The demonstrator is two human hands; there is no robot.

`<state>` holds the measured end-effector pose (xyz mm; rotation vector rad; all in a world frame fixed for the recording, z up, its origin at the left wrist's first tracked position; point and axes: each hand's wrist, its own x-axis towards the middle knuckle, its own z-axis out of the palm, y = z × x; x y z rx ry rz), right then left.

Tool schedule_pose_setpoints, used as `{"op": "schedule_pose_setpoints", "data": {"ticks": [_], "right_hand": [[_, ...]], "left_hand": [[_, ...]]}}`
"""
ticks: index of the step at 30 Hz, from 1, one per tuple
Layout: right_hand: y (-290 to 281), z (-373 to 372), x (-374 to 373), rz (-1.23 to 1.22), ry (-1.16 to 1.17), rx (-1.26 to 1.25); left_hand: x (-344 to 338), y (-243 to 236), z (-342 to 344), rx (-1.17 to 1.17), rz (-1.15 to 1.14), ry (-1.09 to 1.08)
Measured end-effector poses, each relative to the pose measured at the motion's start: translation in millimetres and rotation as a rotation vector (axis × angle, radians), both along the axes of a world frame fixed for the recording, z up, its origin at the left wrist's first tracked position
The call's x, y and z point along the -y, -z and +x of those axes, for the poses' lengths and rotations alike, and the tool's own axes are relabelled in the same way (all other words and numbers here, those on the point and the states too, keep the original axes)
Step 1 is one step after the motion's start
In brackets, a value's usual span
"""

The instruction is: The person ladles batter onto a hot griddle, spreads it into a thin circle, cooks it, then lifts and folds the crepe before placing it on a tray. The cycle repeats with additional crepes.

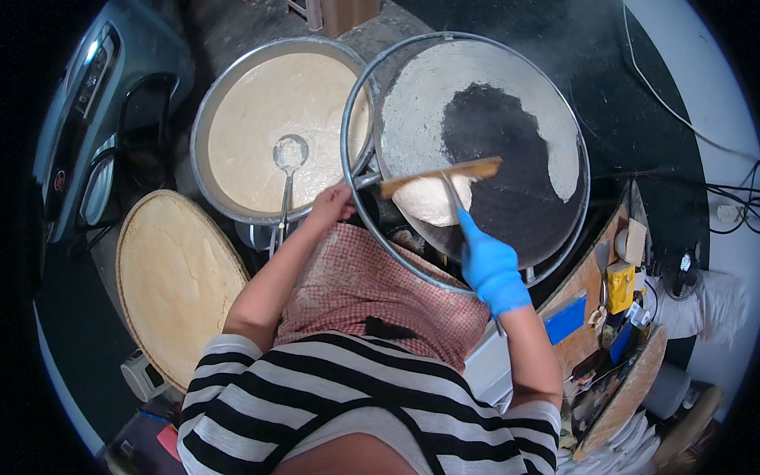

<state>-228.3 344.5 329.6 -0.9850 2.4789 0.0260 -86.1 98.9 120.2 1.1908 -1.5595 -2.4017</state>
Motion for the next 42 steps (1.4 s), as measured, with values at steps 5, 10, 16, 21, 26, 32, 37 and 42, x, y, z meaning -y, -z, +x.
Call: {"op": "schedule_pose_setpoints", "data": {"ticks": [5, 10, 16, 21, 26, 32, 37, 42], "right_hand": [[-15, -19, -21, 0.005, 0.033, 0.006], [17, -18, 34, -0.167, -0.068, -0.052], [-10, -8, -16, 0.059, 0.017, 0.026], [-2, -31, 11, -0.074, 0.021, 0.005], [13, -14, 33, -0.076, -0.072, -0.027], [-15, -26, -9, 0.079, 0.049, 0.007], [18, -33, 44, -0.171, 0.007, -0.075], [6, -13, 14, 0.06, 0.004, 0.008]], "left_hand": [[-73, -1, 40, -0.01, 0.181, 0.002], [-112, 15, 23, 0.004, 0.019, -0.021], [-59, 18, 1, 0.051, -0.037, -0.058], [-1, 3, -17, 0.088, -0.007, 0.04], [8, -5, -16, 0.079, -0.051, -0.023], [-60, 9, 33, -0.068, 0.07, -0.037], [-112, 16, 19, 0.049, 0.132, 0.007], [-74, 6, 3, 0.073, 0.047, -0.043]]}}
